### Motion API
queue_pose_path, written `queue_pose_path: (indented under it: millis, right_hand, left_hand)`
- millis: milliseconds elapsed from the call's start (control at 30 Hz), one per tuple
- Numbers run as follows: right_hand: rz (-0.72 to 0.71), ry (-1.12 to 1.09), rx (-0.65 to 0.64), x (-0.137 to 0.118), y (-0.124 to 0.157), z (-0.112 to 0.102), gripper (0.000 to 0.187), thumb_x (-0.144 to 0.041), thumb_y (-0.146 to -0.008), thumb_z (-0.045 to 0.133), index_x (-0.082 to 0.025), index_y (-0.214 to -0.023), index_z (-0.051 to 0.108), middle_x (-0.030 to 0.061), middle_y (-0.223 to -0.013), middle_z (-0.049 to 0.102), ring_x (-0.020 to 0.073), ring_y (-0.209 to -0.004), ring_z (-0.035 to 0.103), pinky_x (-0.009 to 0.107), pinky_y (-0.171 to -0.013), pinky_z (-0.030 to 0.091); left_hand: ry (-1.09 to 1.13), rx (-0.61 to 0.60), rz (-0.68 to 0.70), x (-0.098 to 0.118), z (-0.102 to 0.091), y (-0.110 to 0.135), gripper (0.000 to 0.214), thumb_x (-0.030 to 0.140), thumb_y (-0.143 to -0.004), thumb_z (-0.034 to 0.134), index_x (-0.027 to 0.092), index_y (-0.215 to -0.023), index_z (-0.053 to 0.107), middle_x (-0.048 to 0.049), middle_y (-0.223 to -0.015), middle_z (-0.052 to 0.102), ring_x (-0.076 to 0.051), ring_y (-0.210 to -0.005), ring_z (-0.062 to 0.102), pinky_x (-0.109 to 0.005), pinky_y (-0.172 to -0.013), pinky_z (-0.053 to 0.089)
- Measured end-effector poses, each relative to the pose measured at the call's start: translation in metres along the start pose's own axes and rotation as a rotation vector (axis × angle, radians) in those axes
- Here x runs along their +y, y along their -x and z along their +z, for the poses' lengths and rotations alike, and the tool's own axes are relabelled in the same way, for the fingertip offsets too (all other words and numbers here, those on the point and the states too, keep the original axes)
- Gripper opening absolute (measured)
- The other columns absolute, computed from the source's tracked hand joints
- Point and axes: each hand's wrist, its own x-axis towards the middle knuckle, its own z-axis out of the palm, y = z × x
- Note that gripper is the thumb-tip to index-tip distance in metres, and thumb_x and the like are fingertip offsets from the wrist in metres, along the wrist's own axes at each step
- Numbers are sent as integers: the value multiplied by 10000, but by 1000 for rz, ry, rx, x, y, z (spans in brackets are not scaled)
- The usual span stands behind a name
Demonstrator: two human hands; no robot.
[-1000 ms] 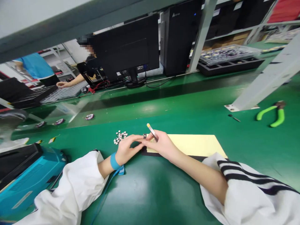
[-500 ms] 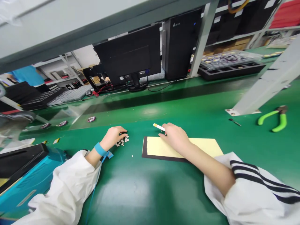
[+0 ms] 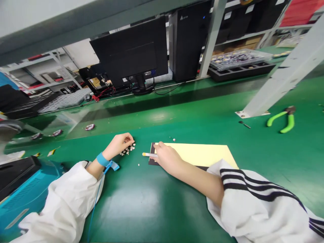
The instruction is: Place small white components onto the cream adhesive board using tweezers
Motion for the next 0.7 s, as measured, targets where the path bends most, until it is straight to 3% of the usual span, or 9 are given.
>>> queue_pose_path:
  millis: [100,267,400,567,700]
  right_hand:
    - [-20,15,-13,0,-1,2,233,-192,-832,637,-80,-1024,566,93,-924,548,217,-816,562,259,-676,432]
    - [-34,41,-32,-2,-2,3,175,-176,-831,634,-78,-962,574,95,-890,558,229,-804,564,270,-661,437]
    - [-18,51,-50,-3,-4,0,169,-174,-815,651,-71,-926,577,95,-864,554,237,-757,571,283,-630,438]
    - [7,8,-61,-2,-5,-3,221,-201,-821,652,-65,-970,561,110,-898,561,246,-796,574,285,-657,433]
    - [28,-66,-64,1,-7,-6,268,-228,-802,680,-82,-985,550,87,-923,578,217,-826,575,254,-670,428]
  left_hand:
    - [142,-7,17,2,-1,1,134,268,-766,513,141,-730,536,-42,-737,638,-142,-685,602,-222,-613,453]
    - [626,-58,12,8,-6,3,180,285,-702,593,125,-783,576,-57,-807,639,-149,-764,608,-244,-708,478]
    - [724,-75,-16,16,-7,5,186,281,-680,633,120,-771,652,-65,-864,641,-157,-817,603,-255,-776,472]
    - [1067,-194,-183,24,8,9,282,280,-624,708,132,-860,657,-60,-836,681,-151,-792,637,-269,-802,482]
    - [1162,-95,-201,28,22,11,275,274,-573,743,132,-798,671,-54,-768,684,-145,-730,639,-273,-770,491]
